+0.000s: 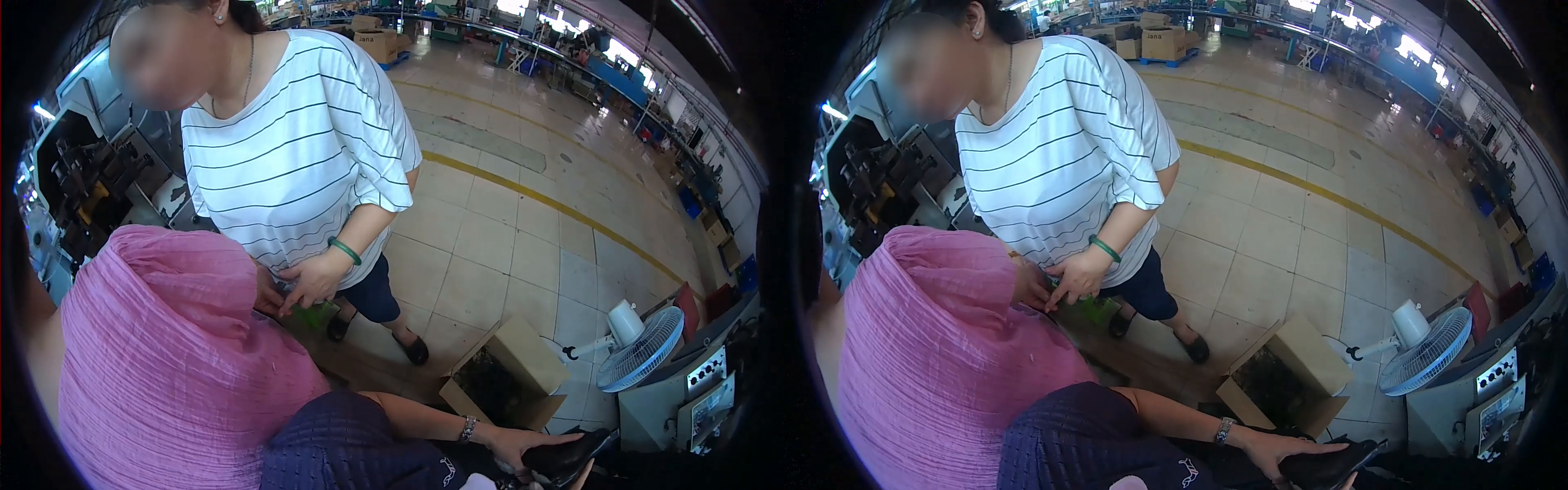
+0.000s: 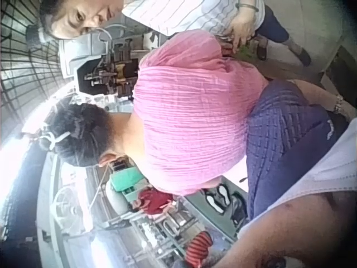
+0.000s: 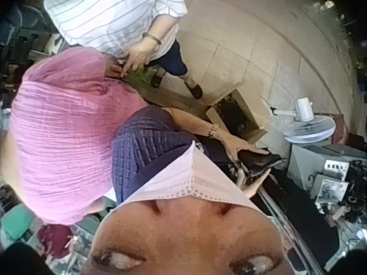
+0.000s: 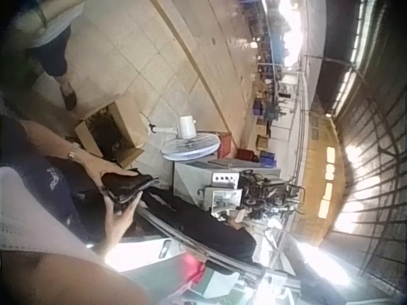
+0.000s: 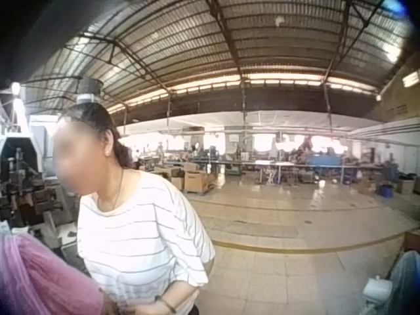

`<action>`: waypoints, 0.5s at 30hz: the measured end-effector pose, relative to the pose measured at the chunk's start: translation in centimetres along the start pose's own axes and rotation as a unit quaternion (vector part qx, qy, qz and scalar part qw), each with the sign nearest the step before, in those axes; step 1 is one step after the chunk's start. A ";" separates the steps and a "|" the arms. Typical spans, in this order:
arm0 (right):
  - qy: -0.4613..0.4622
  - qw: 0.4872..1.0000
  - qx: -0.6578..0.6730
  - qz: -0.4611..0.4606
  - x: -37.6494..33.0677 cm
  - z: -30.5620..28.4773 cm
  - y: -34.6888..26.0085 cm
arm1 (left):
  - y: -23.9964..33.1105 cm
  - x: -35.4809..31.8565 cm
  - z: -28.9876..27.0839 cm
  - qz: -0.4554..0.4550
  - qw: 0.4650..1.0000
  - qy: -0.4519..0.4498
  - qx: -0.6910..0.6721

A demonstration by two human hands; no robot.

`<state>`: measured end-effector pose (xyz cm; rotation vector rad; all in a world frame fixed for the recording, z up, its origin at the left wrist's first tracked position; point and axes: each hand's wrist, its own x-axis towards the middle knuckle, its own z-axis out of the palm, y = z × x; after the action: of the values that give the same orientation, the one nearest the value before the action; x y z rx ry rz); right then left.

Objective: The recorder is performing assembly and trimming tasks on footwear in a shoe factory.

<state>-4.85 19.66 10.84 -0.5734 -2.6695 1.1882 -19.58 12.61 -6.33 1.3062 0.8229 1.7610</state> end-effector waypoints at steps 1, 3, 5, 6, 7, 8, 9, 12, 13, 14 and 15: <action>-0.003 1.000 0.001 0.000 0.3 0.3 0.0 | -0.1 0.4 -0.1 -0.001 1.000 0.003 0.000; 0.051 0.989 -0.084 0.108 0.6 0.6 0.2 | -0.4 0.8 -0.3 -0.009 1.000 -0.019 0.009; 0.056 0.987 -0.113 0.099 0.5 0.3 1.6 | -0.4 1.0 -0.4 -0.021 1.000 -0.021 0.011; 0.057 0.990 -0.121 0.043 0.4 0.2 2.0 | -0.4 1.0 -0.4 -0.032 0.999 -0.024 0.012; 0.059 0.990 -0.127 -0.012 0.2 0.1 2.3 | -0.3 1.0 -0.5 -0.032 0.999 -0.024 0.011; 0.059 0.990 -0.127 -0.011 0.1 0.0 2.5 | -0.1 1.0 -0.7 -0.026 0.999 -0.034 0.031; 0.051 0.991 -0.122 -0.007 -0.1 -0.1 2.7 | -0.1 1.1 -0.7 -0.019 0.998 -0.044 0.050; 0.027 0.994 -0.106 0.004 -0.6 -0.3 3.1 | -0.2 0.9 -0.3 -0.064 0.995 -0.045 0.059; 0.018 0.995 -0.101 0.009 -0.9 -0.5 3.2 | -0.5 0.9 -0.1 -0.064 0.995 -0.046 0.057; 0.010 0.995 -0.096 0.014 -1.2 -0.7 3.3 | -0.8 1.0 -0.1 -0.052 0.996 -0.049 0.056; 0.002 0.996 -0.091 0.019 -1.4 -0.8 3.4 | -1.1 1.0 -0.1 -0.040 0.996 -0.053 0.054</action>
<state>-2.37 21.71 8.89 -0.6547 -2.7944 0.9577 -19.62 14.05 -6.84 1.4047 0.9084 1.5908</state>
